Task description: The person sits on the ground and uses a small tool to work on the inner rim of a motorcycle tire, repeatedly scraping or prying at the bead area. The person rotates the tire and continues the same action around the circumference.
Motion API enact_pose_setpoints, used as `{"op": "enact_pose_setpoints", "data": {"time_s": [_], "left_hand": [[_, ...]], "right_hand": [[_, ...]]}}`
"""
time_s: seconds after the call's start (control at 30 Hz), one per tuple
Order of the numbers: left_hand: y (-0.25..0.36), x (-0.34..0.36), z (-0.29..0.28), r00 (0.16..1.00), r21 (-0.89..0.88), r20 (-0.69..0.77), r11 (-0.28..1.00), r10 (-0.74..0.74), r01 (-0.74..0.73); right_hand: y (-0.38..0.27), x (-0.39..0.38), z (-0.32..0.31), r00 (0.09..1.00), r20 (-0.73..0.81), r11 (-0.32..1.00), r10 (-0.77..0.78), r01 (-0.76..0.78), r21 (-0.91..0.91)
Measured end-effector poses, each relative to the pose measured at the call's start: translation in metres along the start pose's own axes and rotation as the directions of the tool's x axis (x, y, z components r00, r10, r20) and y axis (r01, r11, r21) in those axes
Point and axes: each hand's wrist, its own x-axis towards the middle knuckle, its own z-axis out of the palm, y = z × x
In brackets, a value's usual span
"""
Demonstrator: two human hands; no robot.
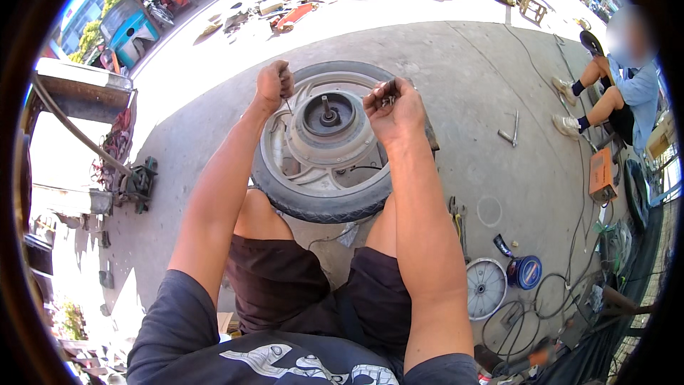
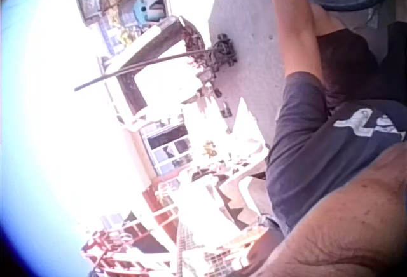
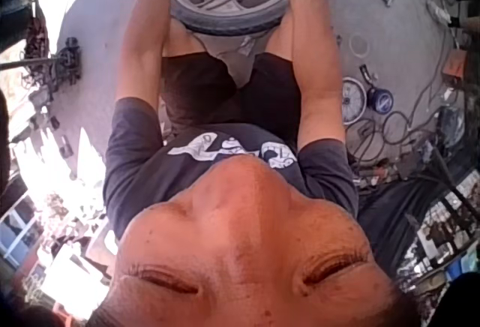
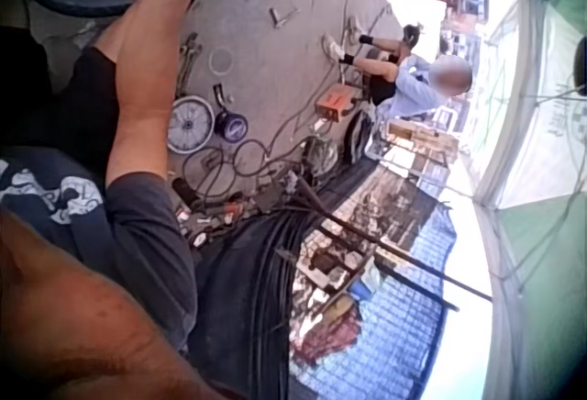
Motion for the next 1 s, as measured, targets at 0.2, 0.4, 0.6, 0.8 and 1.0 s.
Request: {"op": "enact_pose_setpoints", "data": {"time_s": [0.2,0.4,0.6,0.8,1.0], "left_hand": [[-0.012,0.004,-0.018,0.991,-0.095,0.126,0.995,0.045,-0.033],[-0.016,-0.019,0.019,0.875,0.152,-0.389,0.957,0.287,-0.247],[-0.045,0.015,-0.012,0.788,0.389,-0.425,0.876,0.445,-0.285],[-0.007,-0.003,0.001,0.993,0.019,-0.071,0.995,0.097,-0.096],[-0.014,-0.005,-0.009,0.993,-0.160,-0.078,0.982,0.089,-0.101]], "right_hand": [[0.001,-0.001,0.002,1.000,-0.005,1.000,0.009,-0.009,-0.004],[0.005,-0.001,0.000,1.000,0.009,1.000,0.019,-0.019,-0.010],[0.010,-0.003,0.004,1.000,0.004,0.999,0.028,-0.028,-0.017],[0.004,-0.001,-0.003,1.000,0.006,1.000,0.023,-0.023,-0.015],[0.007,-0.003,0.000,1.000,0.018,1.000,0.024,-0.024,-0.008]]}}
